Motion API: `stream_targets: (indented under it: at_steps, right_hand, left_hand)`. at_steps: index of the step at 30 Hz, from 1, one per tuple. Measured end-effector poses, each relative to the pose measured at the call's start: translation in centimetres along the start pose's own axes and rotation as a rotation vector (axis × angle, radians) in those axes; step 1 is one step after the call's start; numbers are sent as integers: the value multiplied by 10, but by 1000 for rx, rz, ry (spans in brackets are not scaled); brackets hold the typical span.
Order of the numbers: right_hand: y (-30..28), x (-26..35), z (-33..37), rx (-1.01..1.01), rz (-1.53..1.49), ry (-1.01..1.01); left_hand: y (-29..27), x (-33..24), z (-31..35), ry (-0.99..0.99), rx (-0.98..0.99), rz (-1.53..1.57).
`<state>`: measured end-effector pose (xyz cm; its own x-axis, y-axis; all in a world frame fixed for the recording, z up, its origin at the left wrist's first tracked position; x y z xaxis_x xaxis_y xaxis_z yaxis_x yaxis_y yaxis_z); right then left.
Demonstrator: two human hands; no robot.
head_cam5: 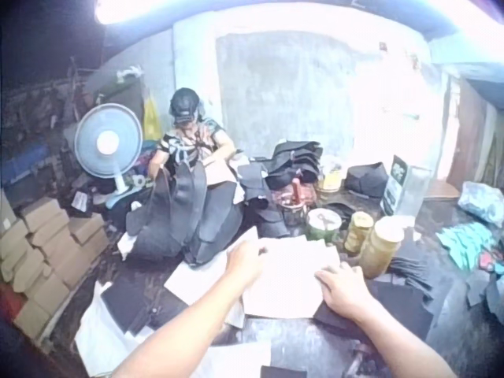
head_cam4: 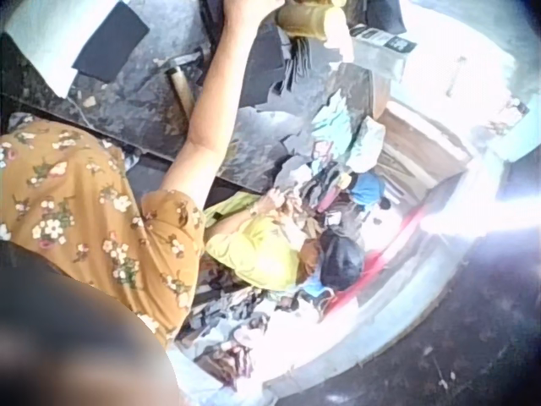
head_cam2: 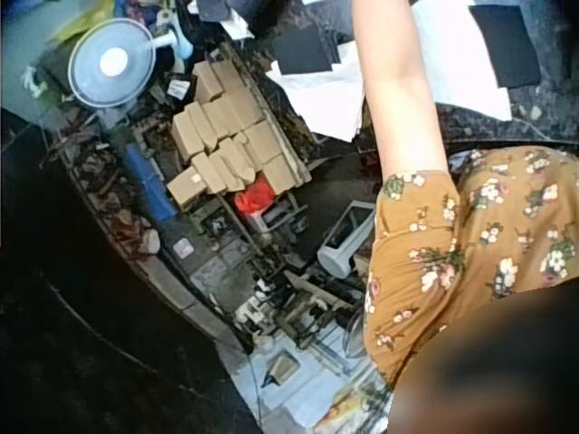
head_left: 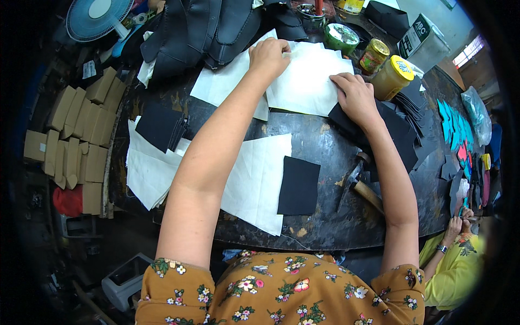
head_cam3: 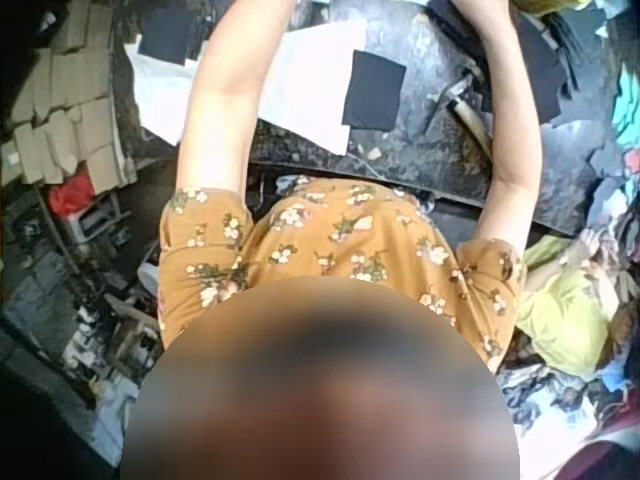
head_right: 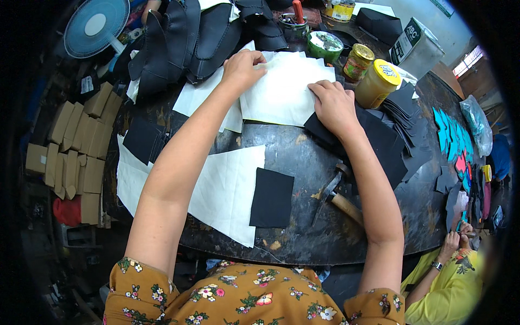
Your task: The person repeatedly picks a white fabric square and a black foam square, places the foam on the fabric, and stacks the assembled pair on a growing pile. The person occasionally uses a hammer to press the layers together. The task continues in a repetitive cycle throughout the clip.
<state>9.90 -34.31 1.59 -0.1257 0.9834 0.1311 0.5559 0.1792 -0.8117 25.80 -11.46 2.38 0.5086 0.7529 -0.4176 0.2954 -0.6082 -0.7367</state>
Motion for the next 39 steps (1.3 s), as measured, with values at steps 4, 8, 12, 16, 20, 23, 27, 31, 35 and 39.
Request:
stream_targets:
  at_steps: [4,8,12,16,20,23,27,31,35,39]
  right_hand:
    - [0,0,0,6,-4,20]
    - [0,0,0,19,-5,36]
    - [2,3,-2,56,13,34]
    - [2,9,-4,80,14,49]
    - [-1,11,-4,89,-8,78]
    - [-2,6,-4,94,7,102]
    - [10,-4,1,-6,14,55]
    - [23,-12,4,-84,13,-8]
    - [6,-19,1,-212,-318,40]
    - [-26,-3,6,-415,-341,48]
  left_hand:
    - [-9,-6,8,133,-214,183]
    - [-39,-15,11,135,-167,400]
    - [-67,-32,32,323,-129,406]
    - [-78,-34,36,299,-204,288]
    - [-82,-23,26,164,-201,247]
    - [-105,-8,12,86,-227,230]
    - [-172,-4,6,237,-306,437]
    - [-262,-24,32,324,-363,496]
    - [-324,-59,89,345,-326,468]
    - [-335,-86,147,213,-193,797]
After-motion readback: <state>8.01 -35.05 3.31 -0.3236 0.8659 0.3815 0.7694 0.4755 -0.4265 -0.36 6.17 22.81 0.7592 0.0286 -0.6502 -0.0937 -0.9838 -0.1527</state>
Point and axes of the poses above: each hand's wrist, its own z-axis away from the middle knuckle, its own y-axis out of the palm, x = y × z, the point moved 1 cm from there along -z, towards the middle knuckle, and after that the axes turned 15 degrees about -x, right-handed, at the moved point
